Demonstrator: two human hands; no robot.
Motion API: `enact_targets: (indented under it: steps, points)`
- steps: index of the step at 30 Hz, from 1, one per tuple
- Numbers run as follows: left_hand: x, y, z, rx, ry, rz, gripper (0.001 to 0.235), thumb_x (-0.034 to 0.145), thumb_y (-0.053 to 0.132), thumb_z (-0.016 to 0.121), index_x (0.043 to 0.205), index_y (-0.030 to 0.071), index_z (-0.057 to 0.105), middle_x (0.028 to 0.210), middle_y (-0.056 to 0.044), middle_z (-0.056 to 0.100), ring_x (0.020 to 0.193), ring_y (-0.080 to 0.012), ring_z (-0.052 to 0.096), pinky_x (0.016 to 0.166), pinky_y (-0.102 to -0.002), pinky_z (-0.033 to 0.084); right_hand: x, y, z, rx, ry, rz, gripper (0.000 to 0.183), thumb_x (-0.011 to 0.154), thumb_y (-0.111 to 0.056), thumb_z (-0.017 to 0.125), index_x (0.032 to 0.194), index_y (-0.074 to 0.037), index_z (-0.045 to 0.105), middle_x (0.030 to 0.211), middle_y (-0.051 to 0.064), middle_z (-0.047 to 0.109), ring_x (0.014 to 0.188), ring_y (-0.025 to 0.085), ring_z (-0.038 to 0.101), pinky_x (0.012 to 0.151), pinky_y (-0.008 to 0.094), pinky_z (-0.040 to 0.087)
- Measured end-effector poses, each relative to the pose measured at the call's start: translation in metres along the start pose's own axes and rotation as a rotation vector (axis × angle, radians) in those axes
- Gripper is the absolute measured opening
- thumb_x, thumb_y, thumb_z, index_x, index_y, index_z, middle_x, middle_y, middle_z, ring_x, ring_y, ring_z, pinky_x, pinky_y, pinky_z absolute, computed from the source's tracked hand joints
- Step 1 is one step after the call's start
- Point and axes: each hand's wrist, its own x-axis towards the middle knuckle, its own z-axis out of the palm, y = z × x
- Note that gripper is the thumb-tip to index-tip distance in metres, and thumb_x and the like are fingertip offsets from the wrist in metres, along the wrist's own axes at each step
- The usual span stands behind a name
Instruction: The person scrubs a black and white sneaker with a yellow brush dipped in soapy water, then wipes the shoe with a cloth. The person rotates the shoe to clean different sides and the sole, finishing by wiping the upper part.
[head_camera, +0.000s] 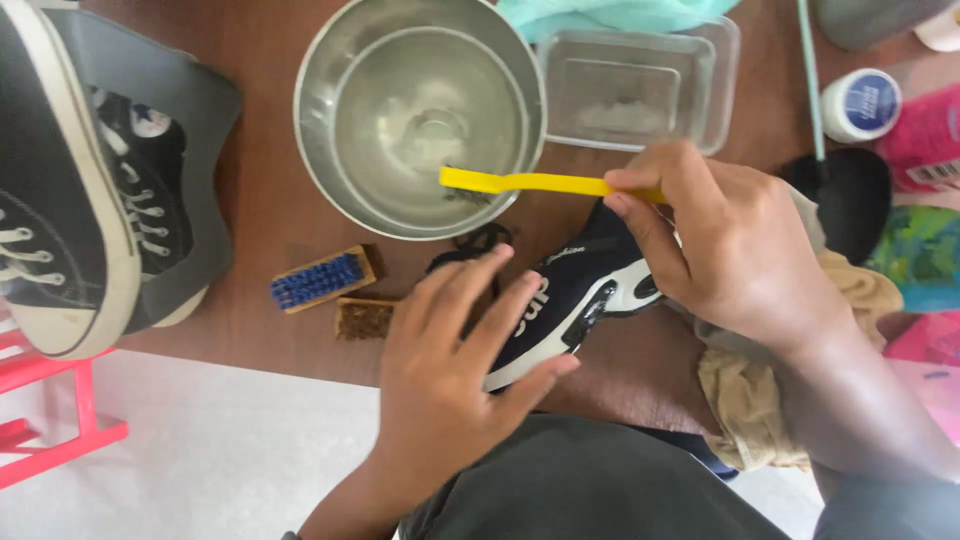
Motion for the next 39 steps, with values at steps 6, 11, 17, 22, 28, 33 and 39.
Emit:
enact_targets:
  steps: [6,11,17,22,28,33,39]
  points:
    - [-0.001,-0.033,-0.007,0.112,0.005,-0.084,0.048,0.098,0.047,0.066,0.127,0.009,0.069,0.138,-0.013,0.064,0.124,-0.0343,0.062,0.1,-0.049,0.051,0.01,0.001,0.012,-0.11,0.057,-0.084,0.011,0.108,-0.004,0.068,0.106,0.004,0.06,0.099,0.012,0.074,0.078,0.028,0.07,0.061,0.04,0.052]
    - [-0.002,-0.04,0.002,0.045,0.003,-0.055,0.049,0.098,0.05,0.063,0.124,0.009,0.071,0.137,-0.015,0.063,0.124,-0.038,0.059,0.101,-0.053,0.05,0.017,-0.001,0.017,-0.149,0.095,-0.098,0.01,0.107,0.001,0.074,0.102,0.003,0.066,0.096,0.014,0.076,0.08,0.026,0.073,0.063,0.037,0.054]
    - [-0.003,-0.048,0.011,0.031,0.032,-0.053,0.042,0.099,0.046,0.061,0.12,0.01,0.071,0.134,-0.014,0.064,0.12,-0.0354,0.059,0.096,-0.05,0.047,0.028,-0.002,0.028,-0.127,0.086,-0.103,0.008,0.106,-0.004,0.075,0.103,0.002,0.07,0.096,0.012,0.076,0.074,0.024,0.069,0.06,0.035,0.05]
    - [-0.002,-0.053,0.013,-0.024,0.058,-0.043,0.037,0.101,0.041,0.059,0.116,0.01,0.072,0.131,-0.015,0.064,0.118,-0.0351,0.059,0.099,-0.048,0.048,0.028,0.0,0.033,-0.08,0.08,-0.079,0.007,0.105,-0.001,0.076,0.101,0.002,0.071,0.091,0.011,0.073,0.07,0.022,0.065,0.059,0.035,0.047]
    - [-0.002,-0.05,0.011,-0.028,0.088,-0.008,0.035,0.102,0.04,0.059,0.114,0.009,0.072,0.131,-0.018,0.063,0.118,-0.0372,0.059,0.102,-0.049,0.05,0.019,0.008,0.036,0.0,0.129,-0.109,0.004,0.105,0.005,0.071,0.104,0.005,0.068,0.091,0.016,0.071,0.072,0.026,0.066,0.061,0.035,0.048]
    - [-0.004,-0.048,0.004,0.037,0.157,0.09,0.032,0.102,0.039,0.063,0.108,0.01,0.074,0.125,-0.018,0.067,0.111,-0.0342,0.062,0.094,-0.045,0.053,0.005,0.023,0.032,-0.033,0.206,-0.138,0.011,0.107,0.008,0.074,0.105,0.01,0.063,0.09,0.018,0.071,0.068,0.022,0.064,0.051,0.032,0.045]
    - [-0.001,-0.044,0.0,-0.006,0.096,0.159,0.036,0.103,0.043,0.058,0.108,0.009,0.071,0.124,-0.015,0.066,0.109,-0.0338,0.065,0.091,-0.045,0.052,0.002,0.027,0.031,-0.038,0.212,-0.115,0.012,0.109,0.009,0.074,0.108,0.009,0.062,0.091,0.014,0.068,0.065,0.021,0.059,0.053,0.033,0.041]
